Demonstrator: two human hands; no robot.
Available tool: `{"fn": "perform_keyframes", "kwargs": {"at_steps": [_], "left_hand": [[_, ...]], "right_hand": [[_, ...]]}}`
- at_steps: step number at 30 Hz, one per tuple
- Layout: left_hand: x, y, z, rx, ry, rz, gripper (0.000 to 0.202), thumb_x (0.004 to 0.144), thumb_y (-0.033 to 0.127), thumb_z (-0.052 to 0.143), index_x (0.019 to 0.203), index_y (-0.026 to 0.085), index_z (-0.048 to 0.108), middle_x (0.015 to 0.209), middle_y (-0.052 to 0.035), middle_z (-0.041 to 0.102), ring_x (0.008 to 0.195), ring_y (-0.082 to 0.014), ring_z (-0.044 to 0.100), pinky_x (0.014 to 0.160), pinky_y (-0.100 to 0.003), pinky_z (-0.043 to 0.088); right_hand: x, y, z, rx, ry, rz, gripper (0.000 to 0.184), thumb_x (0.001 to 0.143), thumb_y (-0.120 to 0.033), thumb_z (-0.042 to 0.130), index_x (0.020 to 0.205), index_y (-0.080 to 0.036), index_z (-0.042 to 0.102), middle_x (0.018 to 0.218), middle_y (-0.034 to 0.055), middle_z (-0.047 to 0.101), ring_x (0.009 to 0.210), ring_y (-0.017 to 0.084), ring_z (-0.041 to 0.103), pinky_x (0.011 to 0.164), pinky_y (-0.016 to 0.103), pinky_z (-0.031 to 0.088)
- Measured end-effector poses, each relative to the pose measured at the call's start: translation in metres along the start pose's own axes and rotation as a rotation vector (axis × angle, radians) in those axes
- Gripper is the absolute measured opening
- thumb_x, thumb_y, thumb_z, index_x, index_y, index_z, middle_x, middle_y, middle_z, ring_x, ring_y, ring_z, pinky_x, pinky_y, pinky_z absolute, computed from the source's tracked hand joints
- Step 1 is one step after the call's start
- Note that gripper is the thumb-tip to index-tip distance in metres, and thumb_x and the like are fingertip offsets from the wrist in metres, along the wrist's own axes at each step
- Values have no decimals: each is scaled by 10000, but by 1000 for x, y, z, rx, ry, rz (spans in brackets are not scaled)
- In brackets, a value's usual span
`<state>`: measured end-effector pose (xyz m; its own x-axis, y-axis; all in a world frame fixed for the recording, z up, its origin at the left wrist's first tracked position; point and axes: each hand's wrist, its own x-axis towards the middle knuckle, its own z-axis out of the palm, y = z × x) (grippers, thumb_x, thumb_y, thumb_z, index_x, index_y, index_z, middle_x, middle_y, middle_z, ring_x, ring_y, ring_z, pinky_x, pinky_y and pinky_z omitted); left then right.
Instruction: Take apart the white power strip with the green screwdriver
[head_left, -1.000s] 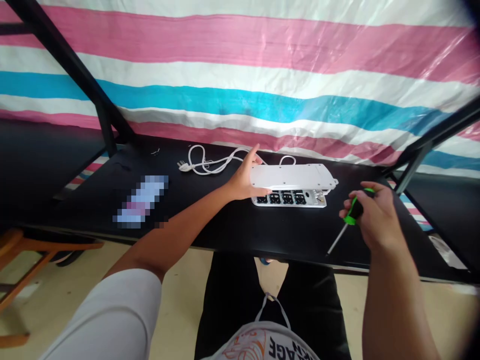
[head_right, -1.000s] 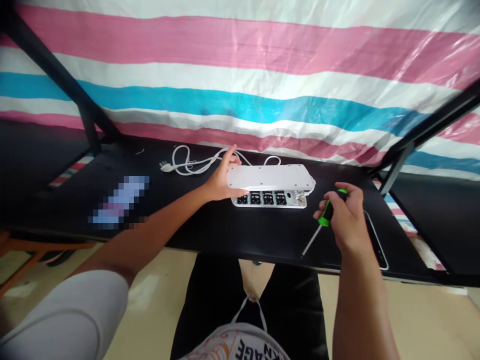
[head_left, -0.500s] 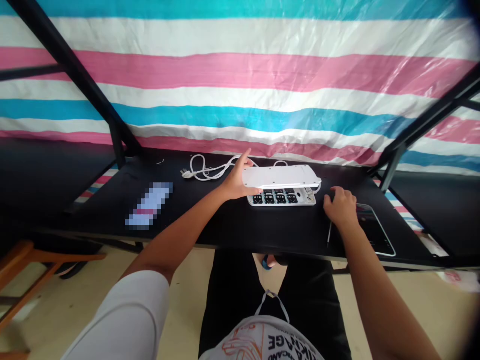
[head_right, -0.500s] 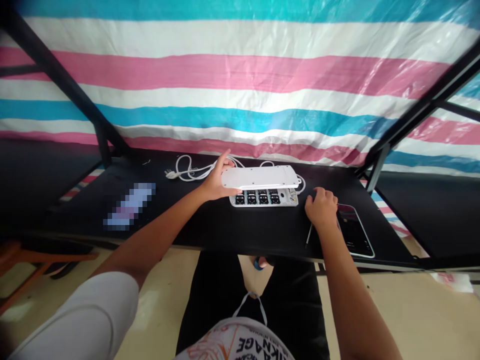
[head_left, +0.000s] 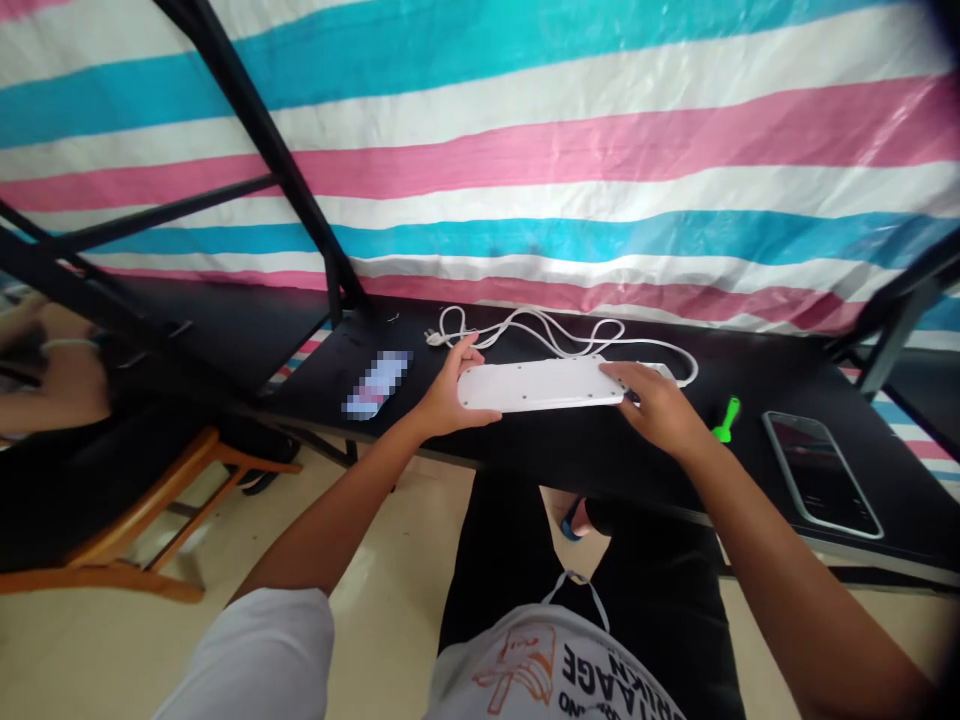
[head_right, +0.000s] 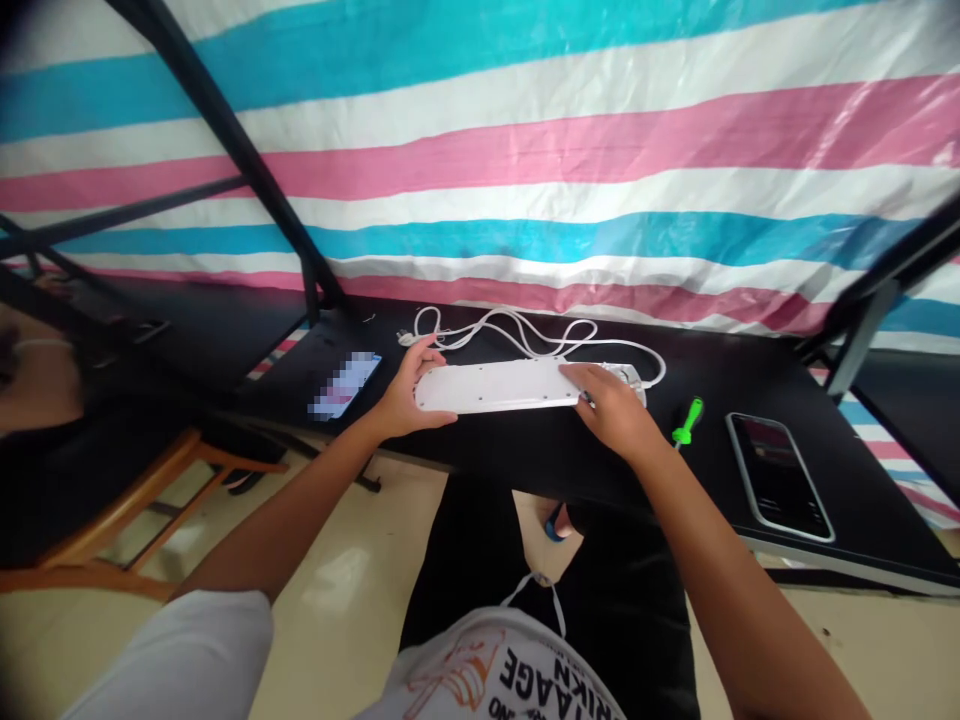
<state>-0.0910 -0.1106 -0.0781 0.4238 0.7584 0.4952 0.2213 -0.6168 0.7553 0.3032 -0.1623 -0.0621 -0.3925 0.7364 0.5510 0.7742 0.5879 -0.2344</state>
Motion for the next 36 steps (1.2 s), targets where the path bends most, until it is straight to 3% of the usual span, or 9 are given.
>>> {"fn": "perform_keyframes", "kwargs": {"at_steps": [6,11,23,32,36], "left_hand": [[-66,24,-16,-25,54,-107,1240,625,430,1024,1645,336,326,1372,-104,498,1250,-301,632,1102,-494,541],[-97,31,-21,-44,56,-192,1166,637,403,1020,1606,325,376,1438,-129,502,1249,-312,661,1081,-487,567],[-116,17,-18,-123,153,-235,992,675,401,1000,1494,306,448,1431,-138,540,1312,-379,688,1120,-552,543],[-123,3,-21,-100,258,-208,859,709,475,990,1392,263,513,1352,-149,637,1265,-374,728,1057,-513,583],[-129,-1,-23,-82,300,-182,935,694,504,1000,1456,269,511,1461,-173,605,1405,-393,637,1159,-555,533]], "right_hand": [[-22,-43,17,-192,85,-141,473,974,-83,570,1420,-177,699,1295,135,793,1072,293,803,866,404,679],[-31,-61,26,-137,56,-138,434,984,-89,578,1393,-165,703,1282,122,793,1077,270,803,894,374,673],[-30,-74,43,16,12,-60,342,1011,-144,615,1325,-168,749,1214,112,806,1028,265,815,865,385,688],[-8,-75,52,41,-18,-35,297,1028,-195,611,1271,-186,783,1214,107,819,1031,276,817,885,408,683],[1,-75,57,64,-39,-11,289,1016,-207,621,1244,-209,798,1211,104,820,1023,292,817,885,440,681]]}}
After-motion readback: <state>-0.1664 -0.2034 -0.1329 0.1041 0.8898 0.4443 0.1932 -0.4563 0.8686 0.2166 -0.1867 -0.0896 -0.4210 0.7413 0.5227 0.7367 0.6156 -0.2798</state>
